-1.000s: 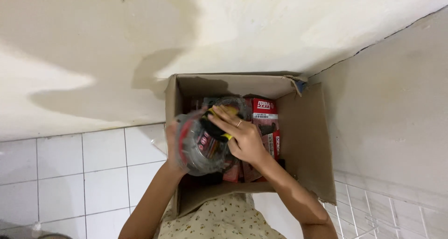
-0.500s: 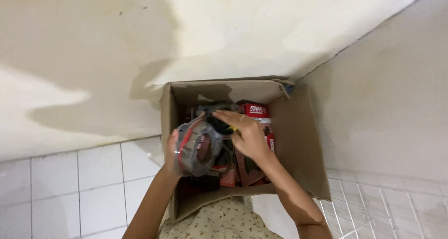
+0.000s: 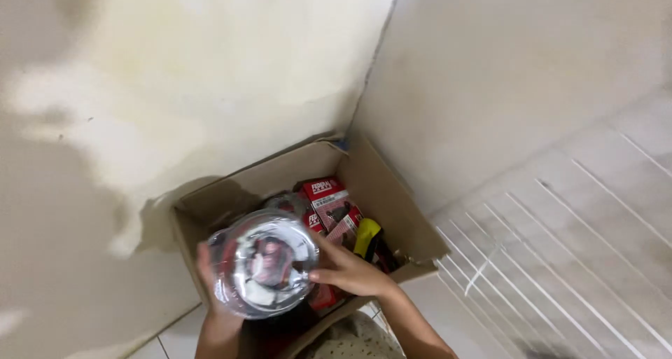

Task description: The person wipes a round, packaged item with a yellow cloth while holding it over a cardboard box. They then lift the item to a wall-mounted wire rack, place it on a hook, and immediately retrieve it to continue wiping it inside the box.

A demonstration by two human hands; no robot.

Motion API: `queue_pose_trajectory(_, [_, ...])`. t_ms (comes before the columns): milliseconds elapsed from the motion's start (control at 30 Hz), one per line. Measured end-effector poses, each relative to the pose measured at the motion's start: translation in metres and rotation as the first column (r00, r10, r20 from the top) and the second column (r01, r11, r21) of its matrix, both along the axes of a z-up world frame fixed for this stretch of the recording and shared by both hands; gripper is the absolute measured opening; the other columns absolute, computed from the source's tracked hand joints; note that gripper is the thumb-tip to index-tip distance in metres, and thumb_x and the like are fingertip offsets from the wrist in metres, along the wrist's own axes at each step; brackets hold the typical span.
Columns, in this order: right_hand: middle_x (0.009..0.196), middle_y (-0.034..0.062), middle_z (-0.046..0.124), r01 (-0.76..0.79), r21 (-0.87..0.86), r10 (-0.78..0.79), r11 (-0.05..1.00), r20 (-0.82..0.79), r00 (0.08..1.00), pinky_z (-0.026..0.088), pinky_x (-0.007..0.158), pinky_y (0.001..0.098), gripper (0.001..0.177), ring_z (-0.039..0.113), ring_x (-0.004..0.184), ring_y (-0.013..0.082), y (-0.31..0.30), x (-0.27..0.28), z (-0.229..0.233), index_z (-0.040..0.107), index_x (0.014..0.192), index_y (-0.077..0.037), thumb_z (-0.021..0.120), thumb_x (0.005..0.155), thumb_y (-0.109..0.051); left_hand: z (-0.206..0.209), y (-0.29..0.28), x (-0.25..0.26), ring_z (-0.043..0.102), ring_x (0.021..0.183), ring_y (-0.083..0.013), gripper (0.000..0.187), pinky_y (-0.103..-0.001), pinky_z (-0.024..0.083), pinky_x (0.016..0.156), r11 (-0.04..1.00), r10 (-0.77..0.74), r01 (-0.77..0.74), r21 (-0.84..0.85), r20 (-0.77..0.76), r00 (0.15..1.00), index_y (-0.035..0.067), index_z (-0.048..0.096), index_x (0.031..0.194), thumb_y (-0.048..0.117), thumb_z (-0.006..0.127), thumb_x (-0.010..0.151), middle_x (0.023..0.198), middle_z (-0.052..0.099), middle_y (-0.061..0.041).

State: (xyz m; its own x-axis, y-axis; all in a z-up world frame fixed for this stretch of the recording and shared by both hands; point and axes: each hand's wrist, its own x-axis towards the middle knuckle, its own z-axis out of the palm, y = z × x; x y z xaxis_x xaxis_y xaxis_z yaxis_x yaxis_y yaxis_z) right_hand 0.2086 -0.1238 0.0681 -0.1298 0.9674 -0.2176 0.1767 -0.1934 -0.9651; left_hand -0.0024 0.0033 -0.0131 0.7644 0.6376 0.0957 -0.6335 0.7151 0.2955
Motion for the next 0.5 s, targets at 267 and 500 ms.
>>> queue_pose_trajectory(267, [0.132, 0.014, 0.062, 0.671, 0.146, -0.532, 0.727, -0.498, 0.685, 0.049, 0.109, 0.043, 0.087, 0.061, 0.119, 0.0268, -0.055, -0.042, -0.038, 0.045, 0.143, -0.001, 0.086, 0.067, -0.007, 0.128, 0.002, 0.015, 0.064, 0.065, -0.0123, 0.023, -0.023, 0.051, 0.061, 0.6, 0.538, 0.245, 0.761, -0.611, 0.58, -0.005, 0.079, 0.103, 0.008, 0.069, 0.087, 0.082, 0.08, -0.011])
queue_pose_trajectory(500, [0.108, 0.0091, 0.068, 0.851, 0.26, -0.795, 0.457, -0.31, 0.522, 0.056, 0.094, 0.0337, 0.06, 0.066, 0.098, 0.0203, -0.118, -0.117, -0.009, 0.059, 0.117, -0.001, 0.09, 0.068, -0.02, -0.002, 0.038, 0.005, 0.08, 0.086, -0.0326, 0.026, -0.041, 0.066, 0.079, 0.39, 0.47, 0.468, 0.793, -0.609, 0.638, -0.014, 0.069, 0.105, 0.003, 0.067, 0.085, 0.1, 0.077, -0.03])
